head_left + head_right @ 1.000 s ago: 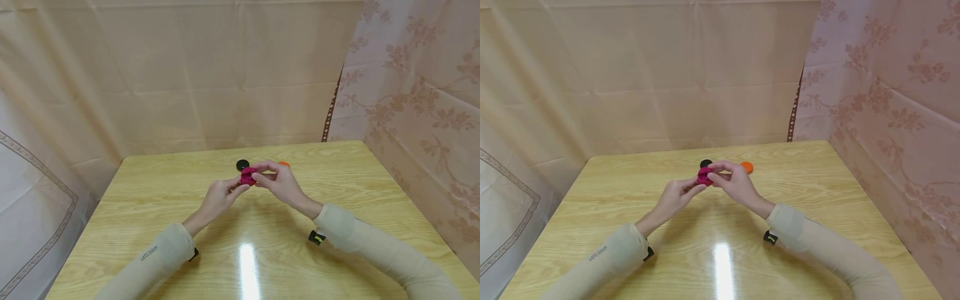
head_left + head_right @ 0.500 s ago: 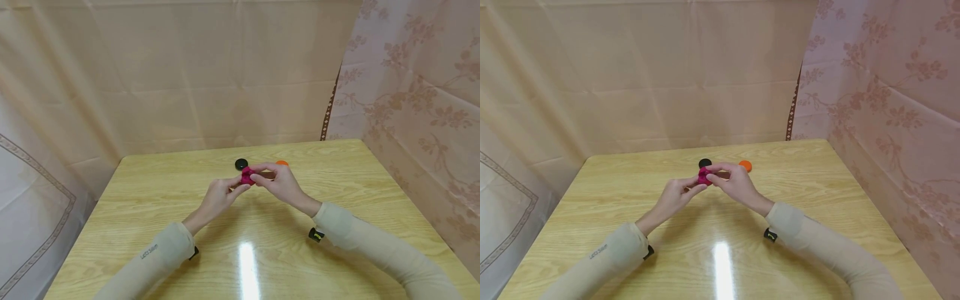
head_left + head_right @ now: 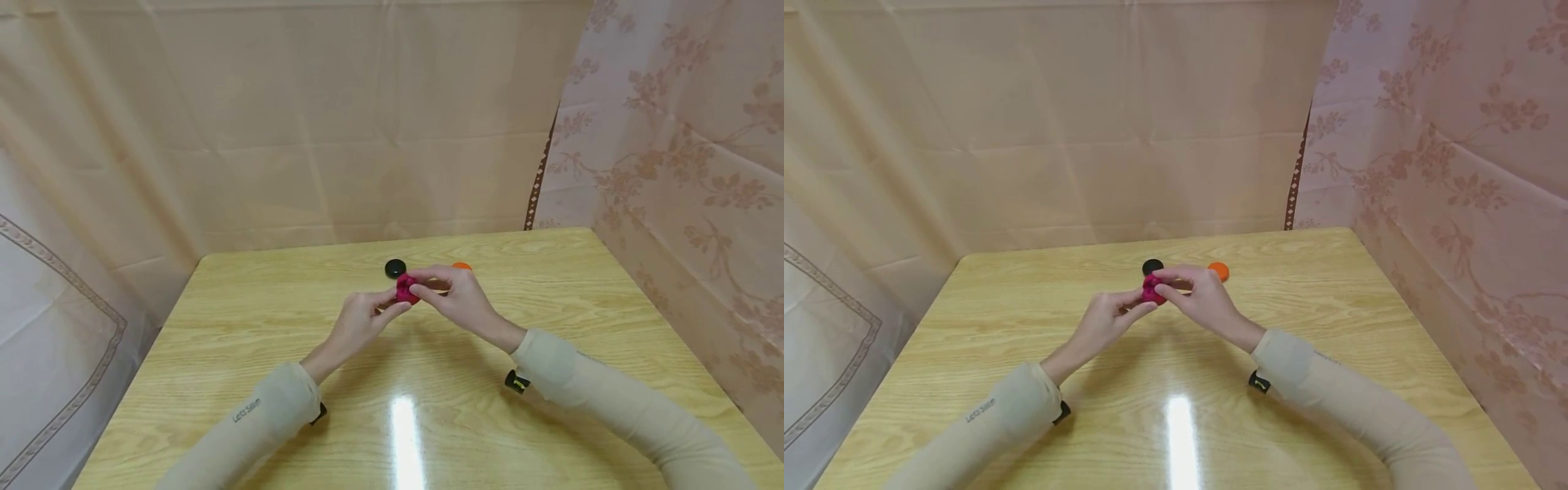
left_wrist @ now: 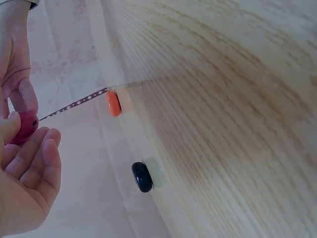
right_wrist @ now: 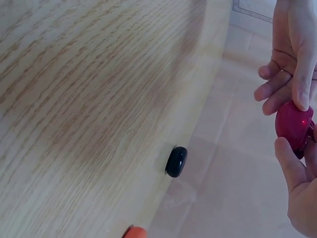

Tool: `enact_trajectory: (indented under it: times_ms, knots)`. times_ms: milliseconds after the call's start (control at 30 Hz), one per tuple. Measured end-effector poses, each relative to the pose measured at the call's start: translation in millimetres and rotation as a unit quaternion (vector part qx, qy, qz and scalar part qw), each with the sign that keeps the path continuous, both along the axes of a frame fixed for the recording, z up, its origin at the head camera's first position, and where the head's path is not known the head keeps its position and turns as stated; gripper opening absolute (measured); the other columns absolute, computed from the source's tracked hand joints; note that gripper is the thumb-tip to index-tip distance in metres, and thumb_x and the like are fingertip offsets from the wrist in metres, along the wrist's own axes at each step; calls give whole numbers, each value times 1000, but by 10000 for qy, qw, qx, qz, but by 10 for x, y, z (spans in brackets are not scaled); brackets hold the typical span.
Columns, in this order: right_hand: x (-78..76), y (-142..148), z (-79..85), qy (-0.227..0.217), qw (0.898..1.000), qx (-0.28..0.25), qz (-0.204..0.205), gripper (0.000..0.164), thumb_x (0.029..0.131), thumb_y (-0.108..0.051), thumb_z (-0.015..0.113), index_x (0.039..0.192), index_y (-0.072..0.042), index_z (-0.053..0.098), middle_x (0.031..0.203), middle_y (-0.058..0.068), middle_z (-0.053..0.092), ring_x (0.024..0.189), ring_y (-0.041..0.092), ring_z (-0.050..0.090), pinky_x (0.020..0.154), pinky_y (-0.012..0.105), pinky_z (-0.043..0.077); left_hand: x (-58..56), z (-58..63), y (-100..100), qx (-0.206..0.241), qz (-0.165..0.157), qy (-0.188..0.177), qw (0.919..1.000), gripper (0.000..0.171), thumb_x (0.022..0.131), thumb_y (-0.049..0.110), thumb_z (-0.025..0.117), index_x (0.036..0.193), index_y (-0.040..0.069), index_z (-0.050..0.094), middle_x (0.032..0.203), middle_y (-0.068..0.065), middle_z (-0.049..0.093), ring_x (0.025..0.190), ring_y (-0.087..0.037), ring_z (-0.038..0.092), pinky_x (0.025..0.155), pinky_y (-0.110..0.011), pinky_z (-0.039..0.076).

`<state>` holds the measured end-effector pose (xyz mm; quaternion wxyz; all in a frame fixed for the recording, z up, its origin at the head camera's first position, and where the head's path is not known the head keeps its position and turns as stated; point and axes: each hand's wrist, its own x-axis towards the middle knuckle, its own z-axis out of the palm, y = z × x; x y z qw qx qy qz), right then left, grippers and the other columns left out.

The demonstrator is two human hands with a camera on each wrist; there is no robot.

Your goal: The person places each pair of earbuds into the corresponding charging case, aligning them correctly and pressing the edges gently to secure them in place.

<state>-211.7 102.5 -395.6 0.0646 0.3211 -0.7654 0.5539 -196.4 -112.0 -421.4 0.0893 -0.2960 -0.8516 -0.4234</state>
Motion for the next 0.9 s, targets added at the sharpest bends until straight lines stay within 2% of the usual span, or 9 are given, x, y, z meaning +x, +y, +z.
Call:
enact_trajectory:
  times_ms: [133,333,400,633,900]
  knots:
    - [-33,26,-58,279,9994,-6,180,26,93,2,71,118,1,73,112,12,74,99,25,73,78,32,59,6,-3,3,33,-40,-22,10000,33,98,24,69,128,11,71,112,-6,74,55,-4,52,60,-22,55]
    - [-83,52,-117,512,9977,59,445,27,93,-5,73,120,-6,75,111,5,73,97,19,72,73,29,59,19,9,0,64,-44,-21,10000,31,98,24,69,126,11,73,113,-6,74,49,-2,43,59,-23,55]
    - [-88,50,-118,562,9973,121,450,27,93,-6,74,120,-6,75,110,5,73,97,19,72,72,29,59,20,10,-2,57,-41,-40,10000,31,98,25,69,126,11,73,112,-6,75,47,-1,40,59,-23,55]
    - [-92,55,-140,572,9972,269,399,27,92,-2,74,118,-6,75,109,5,73,97,17,72,72,28,59,20,0,0,8,-17,-78,10000,30,98,25,69,123,9,74,105,-3,77,49,-1,46,54,-24,53]
    - [-90,58,-144,581,9975,308,256,24,91,-4,75,115,-8,76,109,4,73,96,19,72,67,27,59,4,-6,5,10,1,-71,10000,29,98,25,69,122,10,75,99,0,77,46,0,40,50,-24,50]
